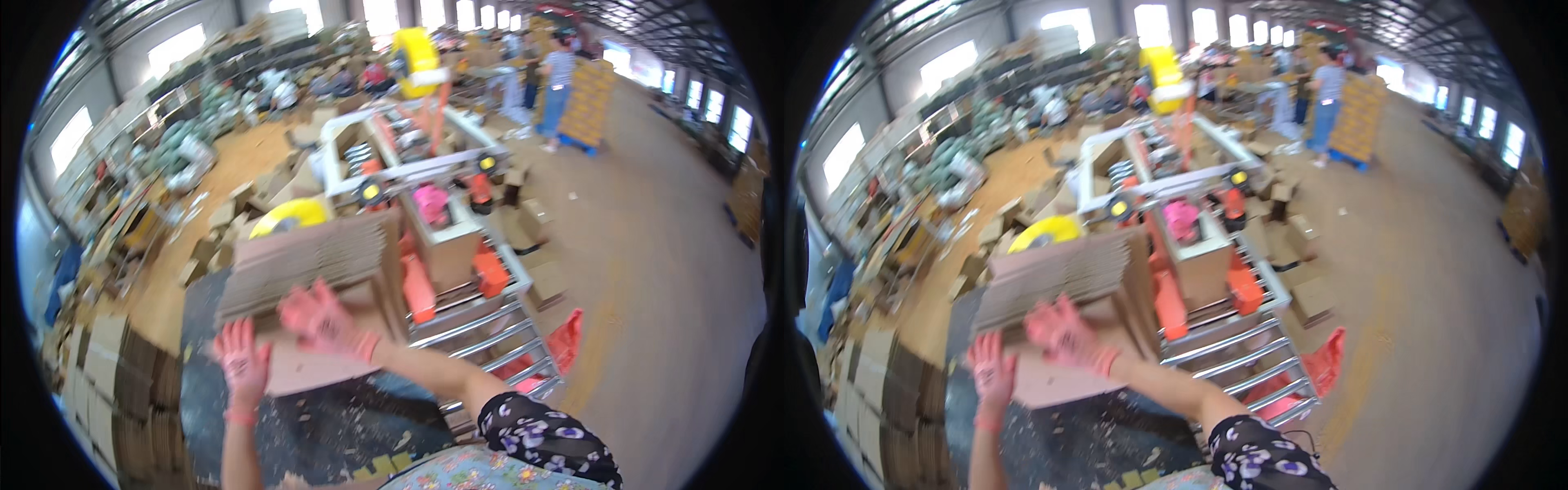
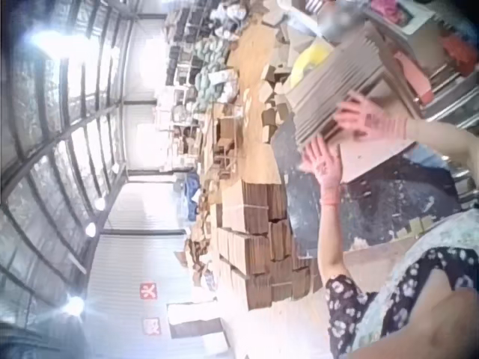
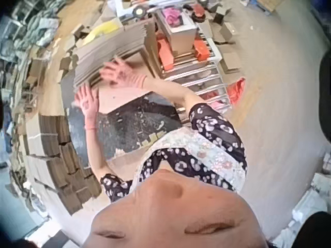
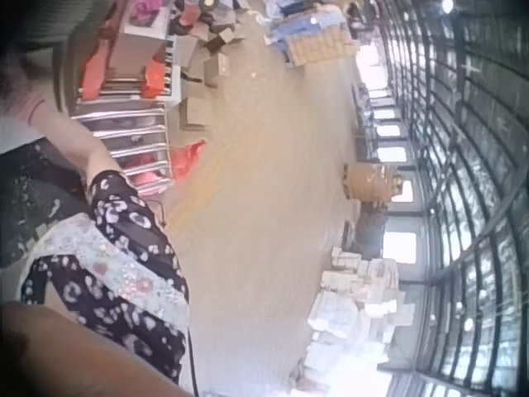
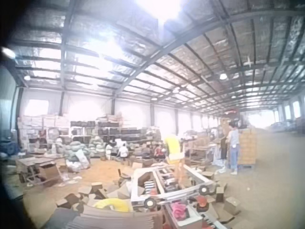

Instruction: The person repeatedly picks flat cardboard sheets from a stack, folds them into box shapes by hand, and places the formed boxes onto a conveyor belt. The process is continuous and repetitive throughout the clip.

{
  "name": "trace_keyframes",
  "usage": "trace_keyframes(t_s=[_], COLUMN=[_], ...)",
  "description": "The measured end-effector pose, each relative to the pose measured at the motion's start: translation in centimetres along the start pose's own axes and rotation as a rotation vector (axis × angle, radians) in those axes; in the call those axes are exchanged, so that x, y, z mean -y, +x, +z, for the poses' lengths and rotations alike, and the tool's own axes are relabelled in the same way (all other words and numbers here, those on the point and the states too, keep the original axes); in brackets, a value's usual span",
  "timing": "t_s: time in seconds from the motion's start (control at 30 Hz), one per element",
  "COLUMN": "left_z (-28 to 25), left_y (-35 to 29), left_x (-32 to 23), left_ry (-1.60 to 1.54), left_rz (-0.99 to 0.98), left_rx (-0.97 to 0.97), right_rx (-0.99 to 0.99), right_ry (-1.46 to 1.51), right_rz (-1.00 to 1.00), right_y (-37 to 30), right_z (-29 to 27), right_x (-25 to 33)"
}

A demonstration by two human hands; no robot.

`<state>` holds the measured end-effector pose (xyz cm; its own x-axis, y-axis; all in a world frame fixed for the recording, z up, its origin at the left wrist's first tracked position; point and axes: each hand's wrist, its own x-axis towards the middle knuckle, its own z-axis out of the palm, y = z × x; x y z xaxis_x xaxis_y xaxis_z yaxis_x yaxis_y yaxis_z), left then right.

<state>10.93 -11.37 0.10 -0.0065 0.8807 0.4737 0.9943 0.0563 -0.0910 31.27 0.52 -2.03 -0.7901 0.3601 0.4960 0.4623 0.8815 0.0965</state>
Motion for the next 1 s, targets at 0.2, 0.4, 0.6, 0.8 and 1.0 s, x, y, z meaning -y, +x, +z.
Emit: trace_keyframes(t_s=[0.2, 0.4, 0.6, 0.8, 1.0], left_z=[-1.2, -10.2, -13.4, -14.2, -3.8], left_y=[0.4, -2.7, -6.4, -7.5, -8.7], left_x=[4.2, -12.1, -13.4, -12.3, -10.1], left_ry=[-0.029, -0.295, -0.371, -0.509, -0.308], left_rz=[-0.125, 0.417, 0.654, 0.676, 0.482], left_rx=[0.323, -0.057, 0.487, 0.277, -0.228], right_rx=[-0.333, 0.402, 0.531, -0.549, -0.015], right_ry=[0.643, 1.388, 1.398, 0.282, 0.465], right_rz=[-0.197, -0.211, 0.053, -0.074, 0.293], right_y=[-7.6, -17.4, -16.0, -16.7, -25.7], right_z=[-5.8, -20.6, -11.1, -11.0, -16.5], right_x=[5.7, -1.3, 6.5, 5.5, 3.5])
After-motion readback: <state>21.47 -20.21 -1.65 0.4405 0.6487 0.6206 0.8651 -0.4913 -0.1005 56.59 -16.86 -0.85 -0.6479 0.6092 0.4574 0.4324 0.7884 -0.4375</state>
